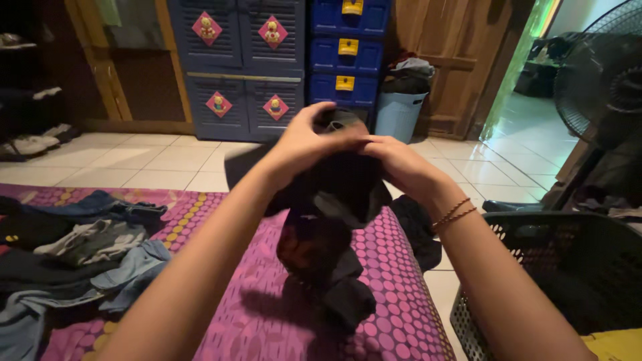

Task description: The person picks up a black t-shirt from a bed, spreads it flat, folds the sleeves and sides inward, and سپس folds it into a square before placing it into a laundry basket.

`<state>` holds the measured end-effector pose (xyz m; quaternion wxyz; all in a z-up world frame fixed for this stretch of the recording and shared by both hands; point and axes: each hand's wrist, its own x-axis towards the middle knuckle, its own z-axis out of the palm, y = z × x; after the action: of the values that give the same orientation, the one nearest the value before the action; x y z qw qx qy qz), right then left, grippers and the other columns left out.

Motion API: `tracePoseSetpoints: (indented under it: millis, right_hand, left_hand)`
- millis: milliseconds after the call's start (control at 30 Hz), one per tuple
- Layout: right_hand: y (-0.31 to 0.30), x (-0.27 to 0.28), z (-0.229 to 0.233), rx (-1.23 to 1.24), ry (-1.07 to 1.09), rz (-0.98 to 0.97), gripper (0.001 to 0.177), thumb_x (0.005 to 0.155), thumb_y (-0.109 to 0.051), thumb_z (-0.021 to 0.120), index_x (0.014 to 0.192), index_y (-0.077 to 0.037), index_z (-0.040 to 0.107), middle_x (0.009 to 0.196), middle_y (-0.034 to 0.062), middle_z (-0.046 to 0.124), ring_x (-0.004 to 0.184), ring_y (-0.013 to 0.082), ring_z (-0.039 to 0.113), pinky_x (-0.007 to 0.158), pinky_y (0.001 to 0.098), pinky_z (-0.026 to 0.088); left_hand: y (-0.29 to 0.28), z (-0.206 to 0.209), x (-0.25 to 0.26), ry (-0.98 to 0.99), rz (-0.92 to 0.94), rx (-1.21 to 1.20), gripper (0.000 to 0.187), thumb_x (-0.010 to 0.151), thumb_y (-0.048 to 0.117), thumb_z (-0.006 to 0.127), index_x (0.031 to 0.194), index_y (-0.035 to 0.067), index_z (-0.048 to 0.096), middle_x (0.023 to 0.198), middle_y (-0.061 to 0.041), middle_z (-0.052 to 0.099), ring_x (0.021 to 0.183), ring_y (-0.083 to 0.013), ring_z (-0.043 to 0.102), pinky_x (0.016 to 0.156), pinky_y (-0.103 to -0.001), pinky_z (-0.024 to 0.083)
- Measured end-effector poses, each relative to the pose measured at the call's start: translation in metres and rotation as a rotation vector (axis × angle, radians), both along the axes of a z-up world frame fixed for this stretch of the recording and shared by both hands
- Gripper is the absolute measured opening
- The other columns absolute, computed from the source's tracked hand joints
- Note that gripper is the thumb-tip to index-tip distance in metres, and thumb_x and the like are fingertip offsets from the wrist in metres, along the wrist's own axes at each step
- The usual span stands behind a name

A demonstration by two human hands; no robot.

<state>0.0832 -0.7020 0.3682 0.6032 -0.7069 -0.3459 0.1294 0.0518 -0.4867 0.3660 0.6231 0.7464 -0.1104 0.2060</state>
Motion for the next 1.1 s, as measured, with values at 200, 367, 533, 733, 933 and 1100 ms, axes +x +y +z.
tracePoseSetpoints:
  millis: [200, 367, 533, 733, 933, 1100]
  right_hand:
    - [-0.004, 0.008, 0.005, 0.302, 0.211, 0.246, 0.035, 0.094, -0.022, 0.053, 0.117, 0.001, 0.067, 0.117, 0.0076, 0.071, 0.110, 0.0184, 0.063, 0.097, 0.0360, 0.052]
    - [-0.011, 0.004, 0.014, 0.423, -0.141, 0.416, 0.045, 0.111, -0.025, 0.052, 0.133, 0.012, 0.062, 0.131, 0.0191, 0.066, 0.128, 0.0276, 0.060, 0.112, 0.0413, 0.050]
    - [-0.002, -0.020, 0.026, 0.231, -0.349, 0.107, 0.080, 0.080, -0.008, 0.074, 0.149, -0.018, 0.034, 0.143, 0.0044, 0.051, 0.129, 0.0129, 0.052, 0.103, 0.0340, 0.051]
    - [0.002, 0.006, 0.009, -0.080, -0.492, -0.013, 0.031, 0.111, -0.017, 0.070, 0.101, 0.010, 0.059, 0.097, 0.0140, 0.050, 0.097, 0.0215, 0.048, 0.086, 0.0359, 0.047]
    - [0.009, 0.020, 0.007, 0.354, -0.511, -0.066, 0.023, 0.096, -0.001, 0.055, 0.115, -0.009, 0.047, 0.113, -0.0014, 0.061, 0.107, 0.0042, 0.057, 0.094, 0.0200, 0.048]
    - [0.002, 0.023, 0.012, 0.238, -0.660, -0.232, 0.025, 0.098, 0.006, 0.059, 0.115, -0.003, 0.042, 0.107, 0.0035, 0.047, 0.099, 0.0131, 0.046, 0.087, 0.0260, 0.044]
  left_hand:
    - [-0.018, 0.007, -0.027, -0.536, 0.132, 0.489, 0.104, 0.050, 0.019, 0.094, 0.142, 0.003, 0.047, 0.133, -0.017, 0.055, 0.125, -0.0305, 0.056, 0.105, -0.037, 0.046]
    - [-0.005, 0.019, -0.036, -0.276, -0.155, 0.115, 0.078, 0.064, -0.016, 0.045, 0.135, 0.009, 0.064, 0.118, -0.012, 0.073, 0.107, -0.0248, 0.072, 0.090, -0.031, 0.058]
    - [0.013, 0.031, -0.046, -0.126, -0.353, -0.197, 0.057, 0.078, -0.011, 0.047, 0.129, 0.004, 0.068, 0.111, -0.012, 0.075, 0.097, -0.0198, 0.072, 0.081, -0.030, 0.058]
    - [0.028, 0.019, -0.020, -0.068, -0.315, -0.315, 0.030, 0.082, -0.003, 0.053, 0.108, -0.002, 0.070, 0.098, -0.012, 0.074, 0.087, -0.0215, 0.073, 0.079, -0.033, 0.060]
    - [0.051, 0.017, 0.010, -0.136, 0.047, -0.221, 0.021, 0.091, 0.013, 0.051, 0.093, 0.001, 0.069, 0.079, -0.007, 0.066, 0.070, -0.0187, 0.062, 0.063, -0.034, 0.052]
    - [0.062, 0.017, 0.003, -0.116, -0.065, -0.485, 0.037, 0.093, 0.028, 0.044, 0.087, 0.002, 0.070, 0.077, -0.007, 0.069, 0.066, -0.0188, 0.064, 0.062, -0.033, 0.054]
